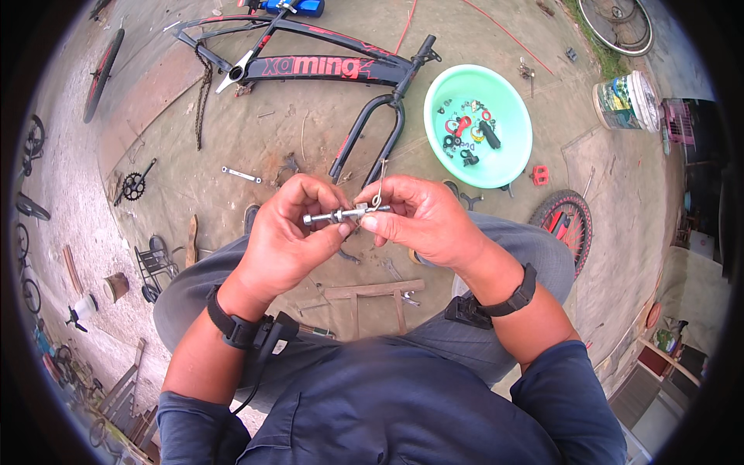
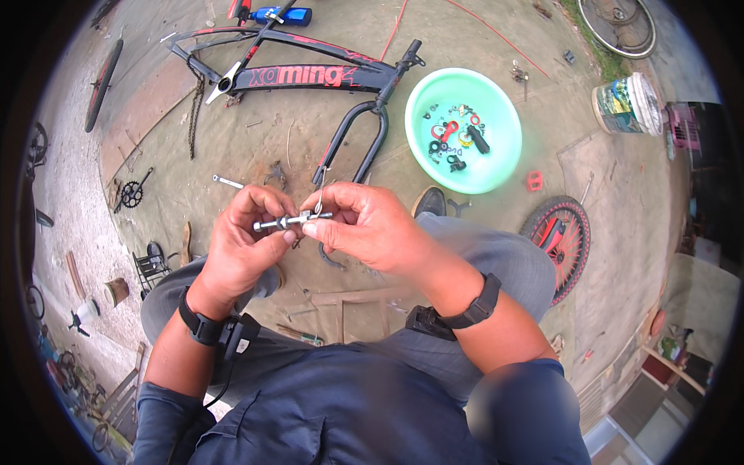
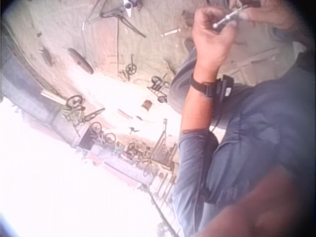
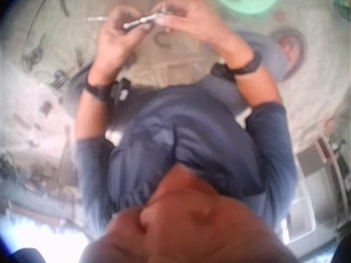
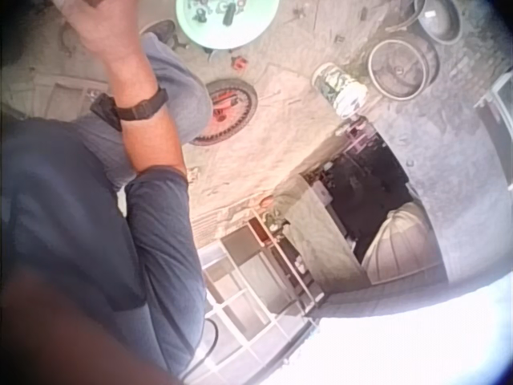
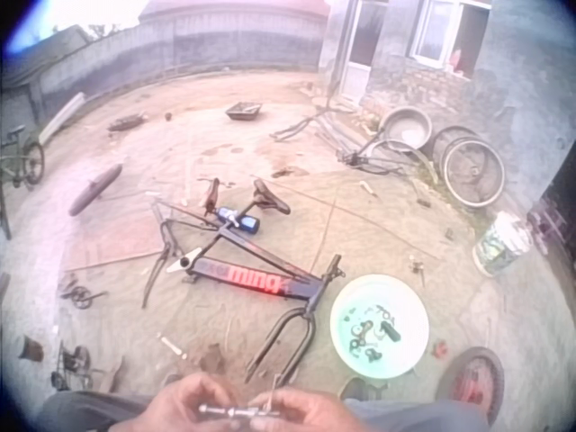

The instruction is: The person assembles a bicycle brake caliper by hand, picking small parts from a green basin and attaching them to a metal caliper body. They thread a wire through the assembly and attach a rubber brake cable housing, then connect the housing to the caliper.

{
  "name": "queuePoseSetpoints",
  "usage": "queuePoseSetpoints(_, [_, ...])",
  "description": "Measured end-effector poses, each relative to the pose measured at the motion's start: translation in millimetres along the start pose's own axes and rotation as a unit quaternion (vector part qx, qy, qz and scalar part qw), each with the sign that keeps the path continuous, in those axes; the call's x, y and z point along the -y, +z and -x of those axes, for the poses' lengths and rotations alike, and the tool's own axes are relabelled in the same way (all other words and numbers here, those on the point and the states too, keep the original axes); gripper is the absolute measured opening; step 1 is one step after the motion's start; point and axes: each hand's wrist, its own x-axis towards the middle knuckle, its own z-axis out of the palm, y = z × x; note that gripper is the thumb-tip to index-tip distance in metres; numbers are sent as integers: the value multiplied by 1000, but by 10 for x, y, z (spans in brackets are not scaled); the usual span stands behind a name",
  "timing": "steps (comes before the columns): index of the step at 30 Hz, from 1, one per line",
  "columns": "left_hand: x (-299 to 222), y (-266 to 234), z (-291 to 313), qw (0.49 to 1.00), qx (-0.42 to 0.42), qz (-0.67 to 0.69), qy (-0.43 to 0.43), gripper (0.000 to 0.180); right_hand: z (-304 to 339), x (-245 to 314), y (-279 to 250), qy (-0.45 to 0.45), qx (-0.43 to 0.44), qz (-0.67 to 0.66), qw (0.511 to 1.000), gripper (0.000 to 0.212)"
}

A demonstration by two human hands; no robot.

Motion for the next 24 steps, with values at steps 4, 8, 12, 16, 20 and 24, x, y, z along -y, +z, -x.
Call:
queuePoseSetpoints(4, [9,-11,1,1000,0,16,-2,25,6,18,-2,-1,-1,4,1000,26])
queuePoseSetpoints(8, [36,-46,-20,1000,16,15,12,25,6,1,10,-13,-20,14,1000,24])
queuePoseSetpoints(12, [22,-67,-22,1000,0,19,1,27,11,14,-3,-25,-20,31,999,25])
queuePoseSetpoints(16, [-8,-73,-26,1000,-4,16,-3,29,28,58,-19,-28,-21,57,998,28])
queuePoseSetpoints(20, [-6,-70,-20,1000,-8,14,-7,30,55,76,-4,-71,-32,83,993,23])
queuePoseSetpoints(24, [12,-63,-37,1000,-6,13,0,31,43,76,-21,-70,-46,144,986,22])
